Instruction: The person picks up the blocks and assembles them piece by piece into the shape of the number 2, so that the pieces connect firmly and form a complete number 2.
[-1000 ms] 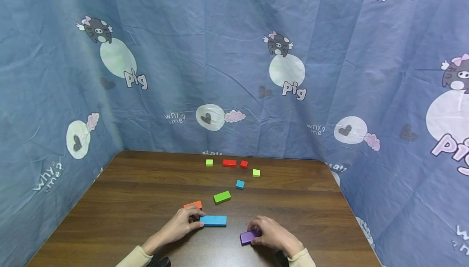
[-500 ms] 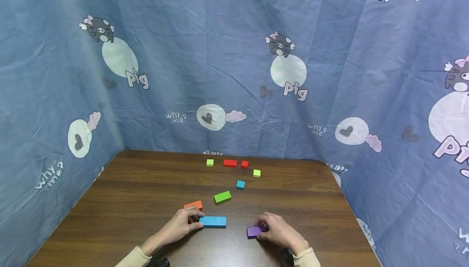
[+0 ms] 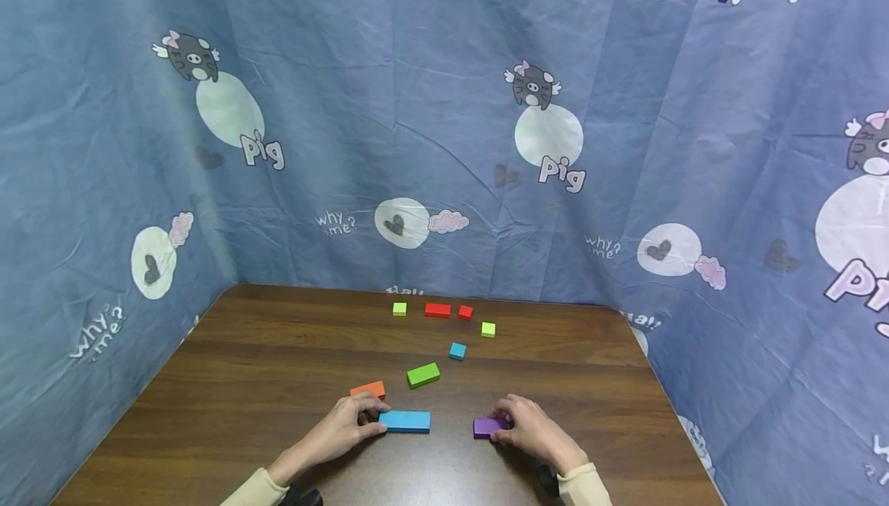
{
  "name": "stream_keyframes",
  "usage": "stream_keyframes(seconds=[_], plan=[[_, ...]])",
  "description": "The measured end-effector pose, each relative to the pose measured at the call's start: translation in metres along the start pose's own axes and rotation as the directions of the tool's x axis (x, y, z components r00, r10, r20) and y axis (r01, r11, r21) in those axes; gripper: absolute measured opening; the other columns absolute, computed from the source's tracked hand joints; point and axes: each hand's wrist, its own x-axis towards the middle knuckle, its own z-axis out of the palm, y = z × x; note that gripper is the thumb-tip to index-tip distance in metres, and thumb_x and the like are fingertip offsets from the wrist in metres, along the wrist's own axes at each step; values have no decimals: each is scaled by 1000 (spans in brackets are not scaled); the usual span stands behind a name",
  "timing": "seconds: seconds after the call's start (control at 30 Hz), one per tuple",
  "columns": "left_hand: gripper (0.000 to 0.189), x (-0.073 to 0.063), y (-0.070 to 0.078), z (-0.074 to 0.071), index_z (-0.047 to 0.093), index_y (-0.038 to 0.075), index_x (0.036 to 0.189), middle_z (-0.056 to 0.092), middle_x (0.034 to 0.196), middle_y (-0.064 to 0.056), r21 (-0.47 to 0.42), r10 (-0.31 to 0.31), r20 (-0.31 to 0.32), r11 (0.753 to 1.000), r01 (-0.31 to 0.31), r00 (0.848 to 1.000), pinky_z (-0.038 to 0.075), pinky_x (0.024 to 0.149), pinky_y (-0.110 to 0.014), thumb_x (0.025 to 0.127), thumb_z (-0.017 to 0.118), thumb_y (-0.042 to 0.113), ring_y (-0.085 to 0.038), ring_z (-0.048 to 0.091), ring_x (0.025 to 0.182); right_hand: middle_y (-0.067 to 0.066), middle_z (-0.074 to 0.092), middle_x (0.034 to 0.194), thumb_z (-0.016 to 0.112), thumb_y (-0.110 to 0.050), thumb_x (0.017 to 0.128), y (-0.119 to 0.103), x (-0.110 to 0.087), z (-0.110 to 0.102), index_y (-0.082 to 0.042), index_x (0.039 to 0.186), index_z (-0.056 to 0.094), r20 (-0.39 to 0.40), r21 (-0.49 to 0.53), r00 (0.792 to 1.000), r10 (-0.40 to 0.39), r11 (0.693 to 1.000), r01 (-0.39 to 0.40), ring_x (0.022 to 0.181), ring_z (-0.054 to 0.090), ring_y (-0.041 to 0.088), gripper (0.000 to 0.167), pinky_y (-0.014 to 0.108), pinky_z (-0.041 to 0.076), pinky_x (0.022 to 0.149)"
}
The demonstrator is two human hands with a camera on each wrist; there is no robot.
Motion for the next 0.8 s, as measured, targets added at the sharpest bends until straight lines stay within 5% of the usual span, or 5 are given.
stream_keyframes(seconds=[0.5, 0.8], plan=[[26, 0, -2, 1, 70, 6, 106, 64, 96, 2, 37, 53, -30, 998, -51, 998, 47, 67, -20, 85, 73, 21, -3, 58, 82, -3, 64, 93, 76, -20, 80, 0, 14, 6, -10, 98, 68, -36, 7, 999, -26, 1000, 27, 86, 60, 11, 22, 29, 49, 76], [28, -2, 0, 1, 70, 5, 107, 64, 96, 1, 24, 32, -32, 999, -31, 999, 46, 67, -19, 85, 73, 22, -5, 59, 83, -2, 65, 95, 76, -20, 81, -5, 25, 13, -9, 100, 69, -9, 5, 1000, -30, 1000, 30, 87, 61, 12, 23, 29, 50, 77]])
